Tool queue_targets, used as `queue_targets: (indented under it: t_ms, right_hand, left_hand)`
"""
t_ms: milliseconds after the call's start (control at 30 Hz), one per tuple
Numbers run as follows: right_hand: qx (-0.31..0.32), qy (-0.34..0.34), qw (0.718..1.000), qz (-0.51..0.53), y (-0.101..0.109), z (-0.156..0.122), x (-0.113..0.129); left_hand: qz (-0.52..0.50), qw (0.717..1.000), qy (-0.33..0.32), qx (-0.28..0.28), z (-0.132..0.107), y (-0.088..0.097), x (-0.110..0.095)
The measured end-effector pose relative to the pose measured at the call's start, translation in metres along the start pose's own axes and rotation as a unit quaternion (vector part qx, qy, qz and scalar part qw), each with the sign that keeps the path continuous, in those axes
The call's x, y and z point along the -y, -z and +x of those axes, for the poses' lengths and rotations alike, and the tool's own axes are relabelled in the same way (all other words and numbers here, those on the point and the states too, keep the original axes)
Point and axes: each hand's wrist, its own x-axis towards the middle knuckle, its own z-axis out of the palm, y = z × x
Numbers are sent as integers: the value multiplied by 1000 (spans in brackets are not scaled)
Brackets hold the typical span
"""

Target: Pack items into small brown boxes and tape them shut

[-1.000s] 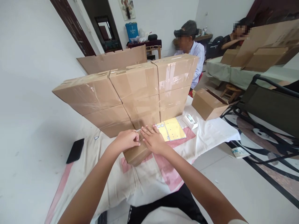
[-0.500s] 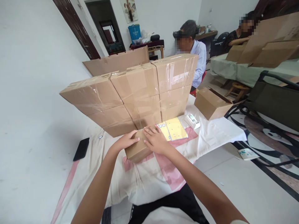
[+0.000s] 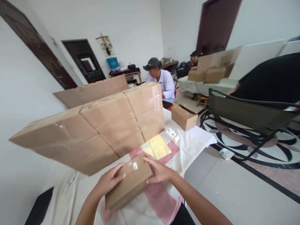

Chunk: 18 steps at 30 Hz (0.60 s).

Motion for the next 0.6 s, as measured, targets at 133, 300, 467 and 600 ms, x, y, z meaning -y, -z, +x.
queue_targets:
  t_ms: [133, 300, 467, 600]
  right_hand:
    - [-64, 31, 997, -11, -4, -30, 4]
    - [-123, 14, 989, -77, -2, -94, 14]
    - [-224, -15, 955, -197, 14, -169, 26]
    - [-335, -82, 884, -316, 53, -234, 41]
  left_hand:
    - [28, 999, -37, 0, 1, -19, -11]
    - [26, 996, -80, 19, 5, -47, -53]
    - [-142, 977, -158, 0, 36, -78, -95]
    - [-302, 935, -150, -114, 62, -118, -96]
